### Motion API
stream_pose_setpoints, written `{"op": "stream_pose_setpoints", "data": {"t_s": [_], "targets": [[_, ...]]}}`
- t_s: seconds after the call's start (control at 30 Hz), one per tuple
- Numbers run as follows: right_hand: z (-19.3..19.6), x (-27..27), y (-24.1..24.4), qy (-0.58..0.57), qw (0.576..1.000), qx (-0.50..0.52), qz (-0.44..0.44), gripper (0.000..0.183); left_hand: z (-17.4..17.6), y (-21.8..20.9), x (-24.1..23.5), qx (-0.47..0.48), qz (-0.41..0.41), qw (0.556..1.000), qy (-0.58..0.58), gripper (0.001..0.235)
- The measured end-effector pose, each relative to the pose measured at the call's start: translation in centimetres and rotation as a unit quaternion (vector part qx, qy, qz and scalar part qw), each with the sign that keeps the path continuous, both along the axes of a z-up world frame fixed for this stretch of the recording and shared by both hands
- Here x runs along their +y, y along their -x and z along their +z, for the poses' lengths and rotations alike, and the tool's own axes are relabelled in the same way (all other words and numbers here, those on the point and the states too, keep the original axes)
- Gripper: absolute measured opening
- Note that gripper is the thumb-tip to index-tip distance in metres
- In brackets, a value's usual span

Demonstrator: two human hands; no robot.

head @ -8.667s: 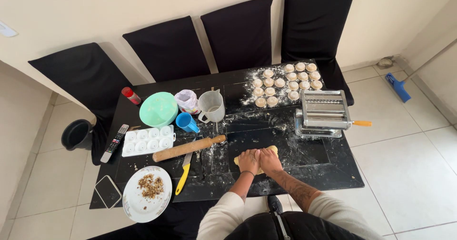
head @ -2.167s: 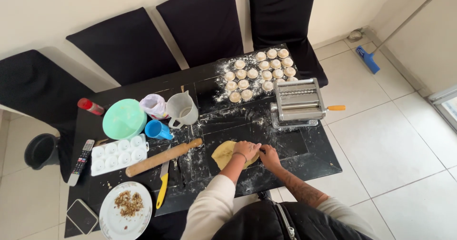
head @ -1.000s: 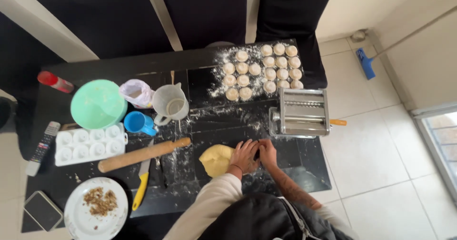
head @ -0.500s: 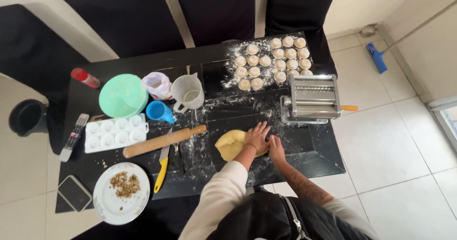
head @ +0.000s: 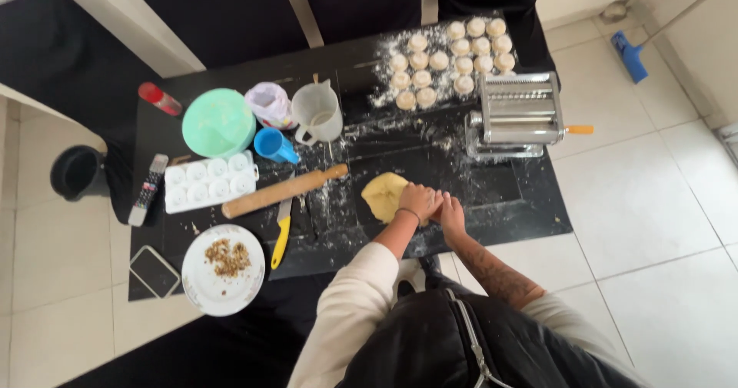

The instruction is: Kneading and rolling out dough on a kitchen table using a rolling pin.

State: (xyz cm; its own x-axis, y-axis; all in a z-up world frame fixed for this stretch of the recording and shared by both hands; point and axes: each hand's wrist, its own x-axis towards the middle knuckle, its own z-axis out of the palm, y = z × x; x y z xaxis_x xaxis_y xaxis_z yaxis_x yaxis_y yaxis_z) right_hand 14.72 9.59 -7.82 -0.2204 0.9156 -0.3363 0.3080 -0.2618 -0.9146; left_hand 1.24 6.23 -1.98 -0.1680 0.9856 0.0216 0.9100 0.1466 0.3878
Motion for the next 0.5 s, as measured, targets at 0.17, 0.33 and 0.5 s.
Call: {"op": "stream_pose_setpoints", "data": {"t_s": [0.17,0.33,0.5], "targets": [[0.5,0.9,-2.0,0.075,0.992,0.093,-0.038,0.033,2.7,-1.0,-2.3,0.072,-0.005,0.997,-0.001,0.031],[2.5,2.1,-3.0,0.072,0.995,0.067,-0.034,0.027,2.6,-1.7,-4.3,0.038,-0.033,0.998,-0.030,0.034],[1.4,3.1,-2.9,0.058,0.997,0.046,-0.019,0.027,-0.1,-2.6,-3.9,0.054,-0.028,0.996,-0.070,0.049]]}}
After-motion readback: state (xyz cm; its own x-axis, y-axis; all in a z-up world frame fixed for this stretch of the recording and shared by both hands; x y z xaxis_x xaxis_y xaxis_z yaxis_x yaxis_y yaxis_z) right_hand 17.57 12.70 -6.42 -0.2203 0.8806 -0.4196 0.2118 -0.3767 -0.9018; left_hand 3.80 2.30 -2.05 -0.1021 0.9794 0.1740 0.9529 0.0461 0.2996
